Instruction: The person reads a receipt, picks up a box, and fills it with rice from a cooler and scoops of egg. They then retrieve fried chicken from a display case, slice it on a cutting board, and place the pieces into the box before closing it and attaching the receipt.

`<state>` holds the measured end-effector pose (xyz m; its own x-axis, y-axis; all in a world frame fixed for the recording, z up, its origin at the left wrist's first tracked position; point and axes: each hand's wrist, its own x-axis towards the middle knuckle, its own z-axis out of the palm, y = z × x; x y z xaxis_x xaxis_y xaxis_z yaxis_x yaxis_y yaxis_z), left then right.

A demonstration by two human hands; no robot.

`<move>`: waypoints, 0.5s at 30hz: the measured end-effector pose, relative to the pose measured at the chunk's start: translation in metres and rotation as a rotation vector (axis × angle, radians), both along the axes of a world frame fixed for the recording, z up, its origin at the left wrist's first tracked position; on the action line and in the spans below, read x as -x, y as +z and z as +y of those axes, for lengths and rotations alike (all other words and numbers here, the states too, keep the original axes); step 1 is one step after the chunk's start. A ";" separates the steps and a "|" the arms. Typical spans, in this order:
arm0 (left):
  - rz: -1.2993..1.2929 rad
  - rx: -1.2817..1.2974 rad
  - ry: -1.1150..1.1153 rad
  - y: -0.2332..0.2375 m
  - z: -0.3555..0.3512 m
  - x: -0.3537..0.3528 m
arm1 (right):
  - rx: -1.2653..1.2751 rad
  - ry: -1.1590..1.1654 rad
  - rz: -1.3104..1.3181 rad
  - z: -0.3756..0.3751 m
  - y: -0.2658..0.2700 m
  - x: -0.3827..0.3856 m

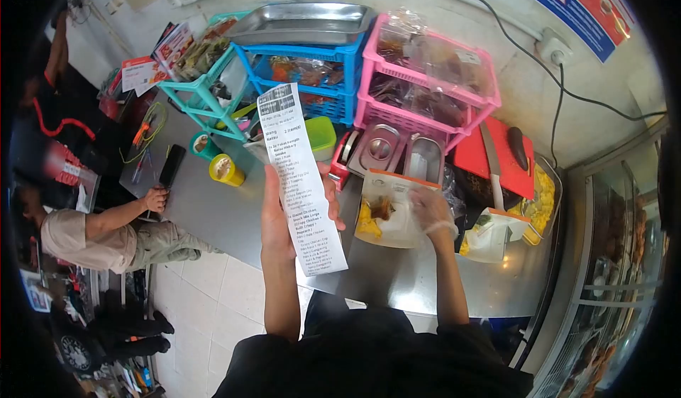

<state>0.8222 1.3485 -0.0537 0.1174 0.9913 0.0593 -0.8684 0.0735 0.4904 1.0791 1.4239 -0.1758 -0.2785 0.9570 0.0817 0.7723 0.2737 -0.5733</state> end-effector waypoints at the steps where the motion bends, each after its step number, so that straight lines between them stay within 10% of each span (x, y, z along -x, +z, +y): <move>1: 0.002 -0.002 -0.010 -0.001 0.002 -0.005 | 0.141 -0.149 -0.044 -0.007 -0.003 -0.016; 9: 0.056 0.112 0.002 0.013 -0.005 -0.049 | -0.186 -0.933 0.198 -0.074 -0.026 -0.181; 15: 0.040 -0.050 -0.108 0.015 -0.017 -0.067 | -0.392 -0.306 -0.287 -0.050 -0.136 -0.219</move>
